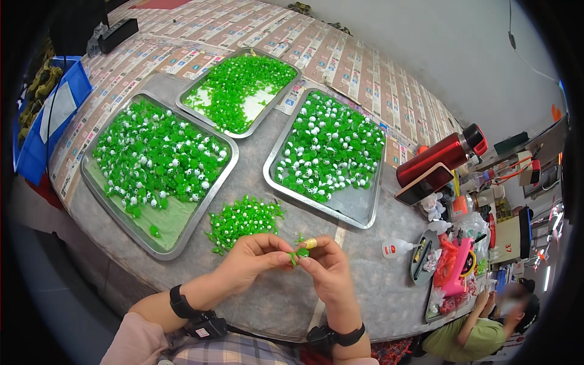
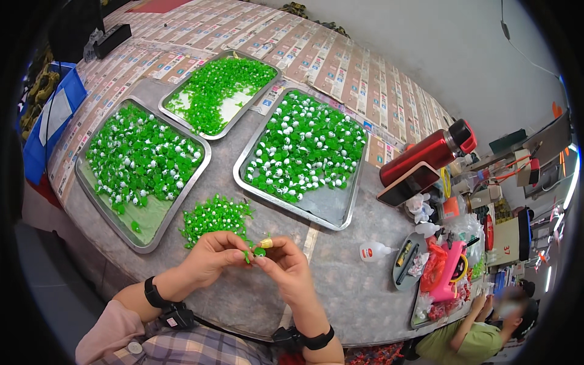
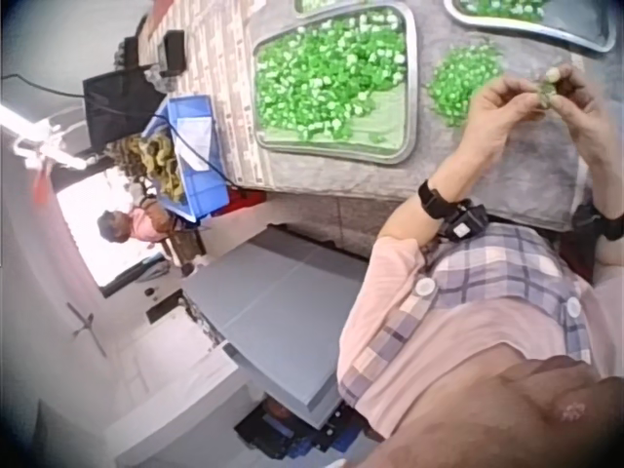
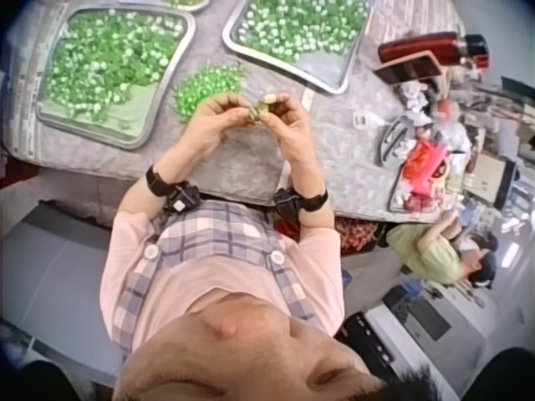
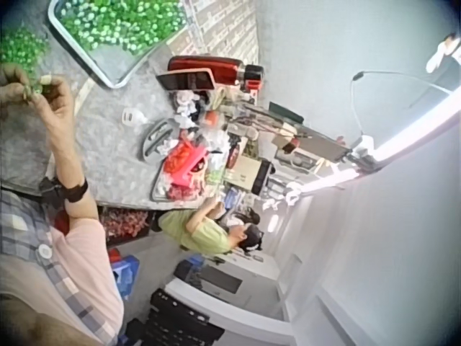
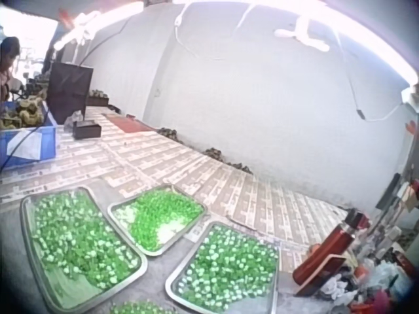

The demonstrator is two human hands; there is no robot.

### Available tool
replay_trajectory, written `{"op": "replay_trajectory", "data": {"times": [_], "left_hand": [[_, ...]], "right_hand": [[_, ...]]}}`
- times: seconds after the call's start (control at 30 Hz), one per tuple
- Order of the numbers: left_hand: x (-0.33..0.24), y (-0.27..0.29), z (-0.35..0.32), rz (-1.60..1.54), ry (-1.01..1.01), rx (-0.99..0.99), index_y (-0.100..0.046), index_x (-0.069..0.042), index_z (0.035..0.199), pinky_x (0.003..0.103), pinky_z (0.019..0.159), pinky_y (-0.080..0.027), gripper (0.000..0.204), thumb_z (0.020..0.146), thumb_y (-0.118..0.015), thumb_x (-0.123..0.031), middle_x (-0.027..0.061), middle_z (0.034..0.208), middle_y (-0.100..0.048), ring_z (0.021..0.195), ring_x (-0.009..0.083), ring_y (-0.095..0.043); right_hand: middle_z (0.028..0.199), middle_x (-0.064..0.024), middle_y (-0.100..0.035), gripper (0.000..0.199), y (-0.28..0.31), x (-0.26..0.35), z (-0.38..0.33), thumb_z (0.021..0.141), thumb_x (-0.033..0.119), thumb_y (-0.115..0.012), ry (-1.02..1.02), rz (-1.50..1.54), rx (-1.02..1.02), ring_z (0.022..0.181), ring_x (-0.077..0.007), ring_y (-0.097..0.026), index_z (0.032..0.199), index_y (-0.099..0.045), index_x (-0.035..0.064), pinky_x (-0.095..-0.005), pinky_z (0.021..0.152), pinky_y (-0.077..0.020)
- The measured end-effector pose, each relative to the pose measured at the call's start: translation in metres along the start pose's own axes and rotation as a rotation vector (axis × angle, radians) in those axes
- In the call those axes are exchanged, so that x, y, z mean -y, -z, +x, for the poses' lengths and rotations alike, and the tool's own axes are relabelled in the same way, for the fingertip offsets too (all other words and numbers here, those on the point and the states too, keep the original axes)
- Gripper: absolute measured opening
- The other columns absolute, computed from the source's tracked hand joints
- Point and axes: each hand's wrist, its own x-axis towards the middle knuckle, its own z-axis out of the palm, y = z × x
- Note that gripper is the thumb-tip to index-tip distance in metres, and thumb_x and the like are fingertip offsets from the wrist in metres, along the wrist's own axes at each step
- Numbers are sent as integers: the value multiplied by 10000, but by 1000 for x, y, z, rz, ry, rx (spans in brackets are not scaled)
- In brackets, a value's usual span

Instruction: Assembling small green and white plastic parts, likely for toys or artificial plants, using a glue bottle.

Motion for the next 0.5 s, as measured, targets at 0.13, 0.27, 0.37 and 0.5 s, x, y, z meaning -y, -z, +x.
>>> {"op": "replay_trajectory", "data": {"times": [0.13,0.27,0.37,0.5], "left_hand": [[2,1,1,-35,-14,-13,-542,3,865,235,684,-460,110,775,-534,-60,72,828,-583,757,120,-557],[0,1,0,-60,-11,-25,-541,5,864,235,681,-463,111,778,-533,-64,74,821,-584,752,120,-559],[-1,-1,0,-75,-1,-45,-541,7,868,231,680,-462,112,780,-528,-61,70,818,-582,749,119,-559],[0,-1,0,33,-45,-107,-543,11,875,223,676,-458,119,774,-537,-53,62,811,-580,737,108,-554]], "right_hand": [[924,-82,-562,214,3,-3,-2,730,-20,-563,46,-141,-47,852,-138,-539,938,-513,-5,-237,743,-426],[909,-81,-577,219,1,2,-6,716,-25,-580,46,-301,-73,846,-150,-556,930,-535,-11,-228,723,-440],[884,-76,-582,207,0,2,-8,713,-23,-586,50,-333,-103,827,-146,-561,914,-540,-12,-228,710,-445],[839,-69,-582,188,1,-1,-8,709,-23,-590,158,-332,-191,786,-134,-565,890,-540,-18,-224,694,-446]]}}
